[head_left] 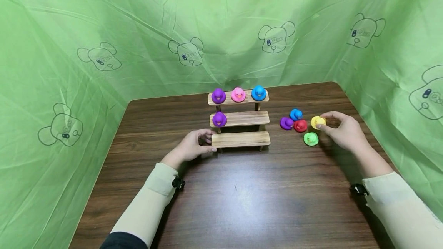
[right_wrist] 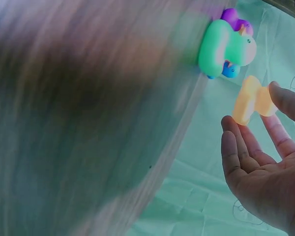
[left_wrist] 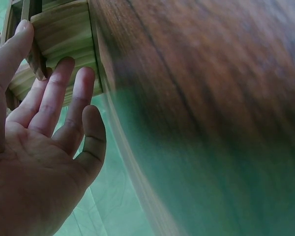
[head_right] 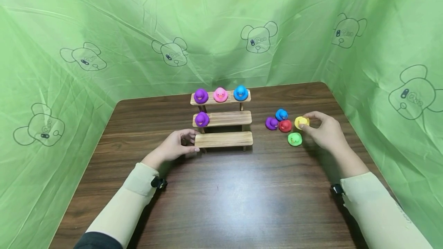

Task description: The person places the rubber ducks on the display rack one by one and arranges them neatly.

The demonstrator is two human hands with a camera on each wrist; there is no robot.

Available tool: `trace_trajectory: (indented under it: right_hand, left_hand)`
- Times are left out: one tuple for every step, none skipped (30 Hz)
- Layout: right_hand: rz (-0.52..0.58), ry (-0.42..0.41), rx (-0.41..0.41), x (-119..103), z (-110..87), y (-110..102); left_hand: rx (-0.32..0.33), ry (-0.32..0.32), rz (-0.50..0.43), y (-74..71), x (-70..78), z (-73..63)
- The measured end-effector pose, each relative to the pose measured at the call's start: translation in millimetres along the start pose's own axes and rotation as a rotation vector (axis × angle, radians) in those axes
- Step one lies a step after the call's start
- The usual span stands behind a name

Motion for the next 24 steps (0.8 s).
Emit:
trace_trajectory:
  right_hand:
    - [0.009, -0.003, -0.001, -1.9, -0.3, 0.3]
    - [0.022, -0.002, -0.005, -3.2, -0.3, 1.1]
    - [0.036, -0.006, -0.007, -5.1, -0.5, 1.8]
    - [0.051, -0.010, -0.009, -7.1, -0.5, 2.5]
    - [0.066, -0.015, -0.013, -9.5, -0.6, 3.4]
    - [0.081, -0.018, -0.017, -11.9, -1.0, 4.4]
    - [0.092, -0.024, -0.019, -14.8, -1.2, 5.1]
    - [0.100, -0.031, -0.020, -17.8, -1.3, 5.6]
    - [0.105, -0.038, -0.020, -20.9, -1.6, 5.9]
    - [0.108, -0.043, -0.019, -24.3, -1.8, 5.9]
    - [0.110, -0.050, -0.019, -27.9, -2.1, 6.0]
    - [0.111, -0.056, -0.019, -31.5, -2.3, 6.0]
    - [0.114, -0.064, -0.018, -35.2, -2.5, 5.7]
    - [0.114, -0.069, -0.017, -38.8, -2.8, 5.8]
    - [0.116, -0.076, -0.018, -42.6, -3.2, 5.9]
    - [0.115, -0.087, -0.018, -46.7, -3.9, 5.8]
    - [0.115, -0.093, -0.018, -50.3, -4.5, 6.0]
    - [0.121, -0.105, -0.020, -53.9, -4.7, 6.5]
    - [0.124, -0.115, -0.019, -57.3, -5.2, 6.7]
    - [0.124, -0.123, -0.021, -60.8, -5.6, 7.2]
    - [0.127, -0.130, -0.022, -63.9, -6.0, 7.6]
    - [0.130, -0.136, -0.022, -66.7, -6.3, 8.1]
    - [0.135, -0.137, -0.023, -68.7, -6.2, 8.8]
    - [0.139, -0.141, -0.024, -70.9, -6.1, 9.5]
  left_hand:
    - [0.000, 0.000, 0.000, 0.1, -0.2, 0.0]
    - [0.000, 0.000, -0.001, 0.1, 0.0, 0.0]
    - [0.000, 0.001, -0.002, 0.1, 0.3, 0.0]
    - [0.000, 0.001, -0.004, 0.1, 0.3, 0.0]
    - [0.000, 0.002, -0.006, 0.2, 0.3, 0.1]
    - [0.000, 0.003, -0.007, 0.2, 0.3, 0.1]
    - [0.000, 0.004, -0.008, 0.2, 0.4, 0.1]
    - [0.000, 0.004, -0.007, 0.1, 0.3, 0.1]
    - [0.000, 0.004, -0.006, 0.1, 0.1, 0.0]
    - [0.000, 0.004, -0.004, 0.2, -0.1, 0.0]
    - [0.000, 0.005, -0.002, 0.1, -0.3, -0.1]
    - [0.001, 0.005, -0.001, 0.1, -0.5, -0.1]
    - [0.002, 0.005, 0.000, 0.0, -0.8, -0.1]
    - [0.003, 0.004, 0.001, -0.1, -1.2, -0.1]
    - [0.004, 0.004, 0.001, -0.2, -1.4, -0.1]
    - [0.005, 0.005, 0.002, -0.2, -1.5, 0.0]
    - [0.006, 0.003, 0.003, -0.3, -1.7, 0.0]
    - [0.007, 0.006, 0.005, -0.4, -1.6, 0.0]
    - [0.008, 0.006, 0.007, -0.5, -1.5, -0.1]
    - [0.009, 0.007, 0.007, -0.5, -1.5, 0.0]
    - [0.009, 0.009, 0.006, -0.4, -1.3, 0.1]
    - [0.010, 0.009, 0.004, -0.4, -1.2, 0.1]
    - [0.010, 0.009, 0.004, -0.3, -1.2, 0.2]
    - [0.011, 0.008, 0.001, -0.4, -1.0, 0.2]
Point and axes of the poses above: each hand's wrist, its own z-axis towards the middle knuckle, its own y-axis out of the palm, x = y × z, the point moved 10 cm from there along z, towards the middle knuckle, and after that the axes turned 10 degrees about -x, right-handed, at the moved point
